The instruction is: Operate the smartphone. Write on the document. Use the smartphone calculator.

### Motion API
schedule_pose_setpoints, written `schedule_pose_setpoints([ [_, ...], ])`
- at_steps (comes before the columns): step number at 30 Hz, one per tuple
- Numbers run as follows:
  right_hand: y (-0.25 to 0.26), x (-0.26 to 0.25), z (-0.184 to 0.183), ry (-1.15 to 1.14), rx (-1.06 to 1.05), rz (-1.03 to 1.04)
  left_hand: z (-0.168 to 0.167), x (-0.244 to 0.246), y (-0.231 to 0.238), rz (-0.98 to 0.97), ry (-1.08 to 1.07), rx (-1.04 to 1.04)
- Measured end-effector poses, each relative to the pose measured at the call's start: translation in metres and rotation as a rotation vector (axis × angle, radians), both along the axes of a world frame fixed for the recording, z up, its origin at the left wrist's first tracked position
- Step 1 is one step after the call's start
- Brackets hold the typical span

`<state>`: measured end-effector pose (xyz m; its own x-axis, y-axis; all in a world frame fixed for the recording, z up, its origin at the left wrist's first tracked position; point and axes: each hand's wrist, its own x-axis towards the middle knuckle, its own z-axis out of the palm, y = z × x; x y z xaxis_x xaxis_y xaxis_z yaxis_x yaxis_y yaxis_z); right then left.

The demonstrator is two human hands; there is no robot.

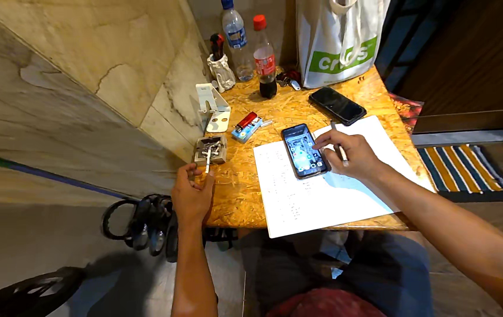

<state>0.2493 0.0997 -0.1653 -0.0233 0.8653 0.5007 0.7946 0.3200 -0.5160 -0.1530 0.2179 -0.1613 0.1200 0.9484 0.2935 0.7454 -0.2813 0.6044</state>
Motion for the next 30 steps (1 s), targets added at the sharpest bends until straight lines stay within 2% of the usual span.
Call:
schedule_pose_setpoints([
  [3,0.0,-0.003,0.0,-0.05,-0.053,-0.016,0.002,0.003,0.003,0.01,0.013,-0.017],
  [7,0.001,-0.007,0.008,-0.028,0.004,-0.024,-0.004,0.011,0.007,0.041,-0.006,0.022],
  [11,0.009,-0.013,0.018,-0.104,-0.106,0.038,-0.01,0.017,0.008,0.069,-0.005,0.073],
  [21,0.032,-0.025,0.019,-0.247,-0.219,0.087,-0.013,0.015,0.006,0.059,0.057,0.082],
  [24,0.026,-0.02,0.031,-0.205,-0.169,0.031,-0.013,0.015,0.006,0.044,0.075,0.092],
  [26,0.019,-0.019,0.039,-0.226,-0.182,-0.079,-0.013,0.014,0.007,0.035,0.077,0.083],
  [30,0.016,-0.033,0.049,-0.301,-0.431,-0.279,-0.011,0.014,0.007,0.021,0.091,0.055],
])
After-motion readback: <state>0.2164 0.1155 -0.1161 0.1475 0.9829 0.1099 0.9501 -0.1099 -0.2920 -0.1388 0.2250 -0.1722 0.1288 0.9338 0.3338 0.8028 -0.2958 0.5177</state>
